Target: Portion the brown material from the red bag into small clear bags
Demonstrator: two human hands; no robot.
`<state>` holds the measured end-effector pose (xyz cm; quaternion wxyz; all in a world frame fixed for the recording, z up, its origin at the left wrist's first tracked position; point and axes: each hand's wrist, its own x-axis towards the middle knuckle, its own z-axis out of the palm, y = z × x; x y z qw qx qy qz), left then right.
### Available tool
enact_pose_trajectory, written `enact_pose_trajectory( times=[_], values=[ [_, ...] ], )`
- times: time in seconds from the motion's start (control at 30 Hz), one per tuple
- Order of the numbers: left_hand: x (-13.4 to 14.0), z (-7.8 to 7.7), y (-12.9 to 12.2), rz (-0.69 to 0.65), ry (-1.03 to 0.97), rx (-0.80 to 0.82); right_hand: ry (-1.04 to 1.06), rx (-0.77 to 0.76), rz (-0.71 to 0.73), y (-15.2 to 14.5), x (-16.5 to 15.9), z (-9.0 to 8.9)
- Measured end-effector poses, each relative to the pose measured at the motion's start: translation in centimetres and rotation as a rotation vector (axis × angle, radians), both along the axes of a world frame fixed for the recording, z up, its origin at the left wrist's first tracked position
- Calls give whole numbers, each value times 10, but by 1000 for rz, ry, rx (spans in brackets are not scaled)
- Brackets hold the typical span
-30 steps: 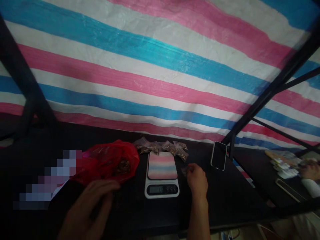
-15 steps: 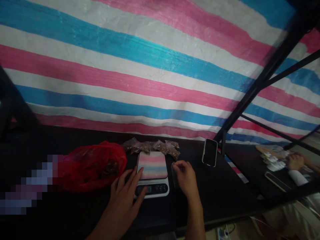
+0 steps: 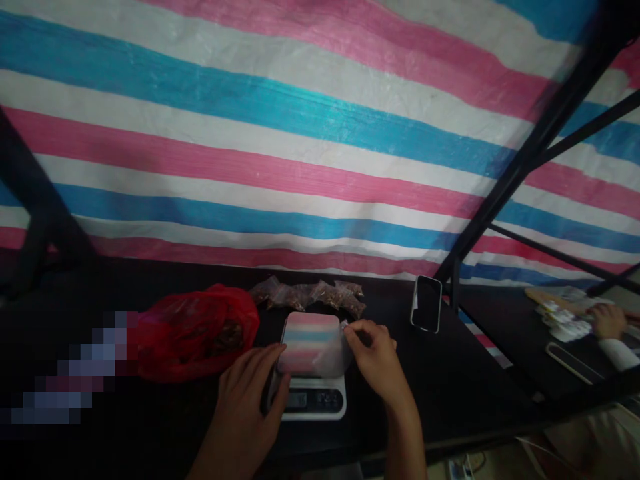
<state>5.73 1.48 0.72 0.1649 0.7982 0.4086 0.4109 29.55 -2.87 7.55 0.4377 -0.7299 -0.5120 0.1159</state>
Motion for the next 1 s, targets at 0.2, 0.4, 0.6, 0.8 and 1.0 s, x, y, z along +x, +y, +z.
enact_pose_trajectory(
  times=[0.2, 0.4, 0.6, 0.8, 1.0],
  values=[
    [-20, 27, 1, -210, -482, -572, 97, -54, 472, 4, -70, 47],
    [-52, 35, 15, -480, -670, -921, 78, -100, 655, 16, -131, 54],
    [-87, 31, 18, -495, -715, -1022, -76, -138, 656, 24, -149, 48],
    [-124, 38, 30, -265, -723, -947, 76, -169, 648, 43, -166, 39],
    [-152, 28, 44, 43, -696, -690, -275, -146, 308, 81, -168, -5]
  ],
)
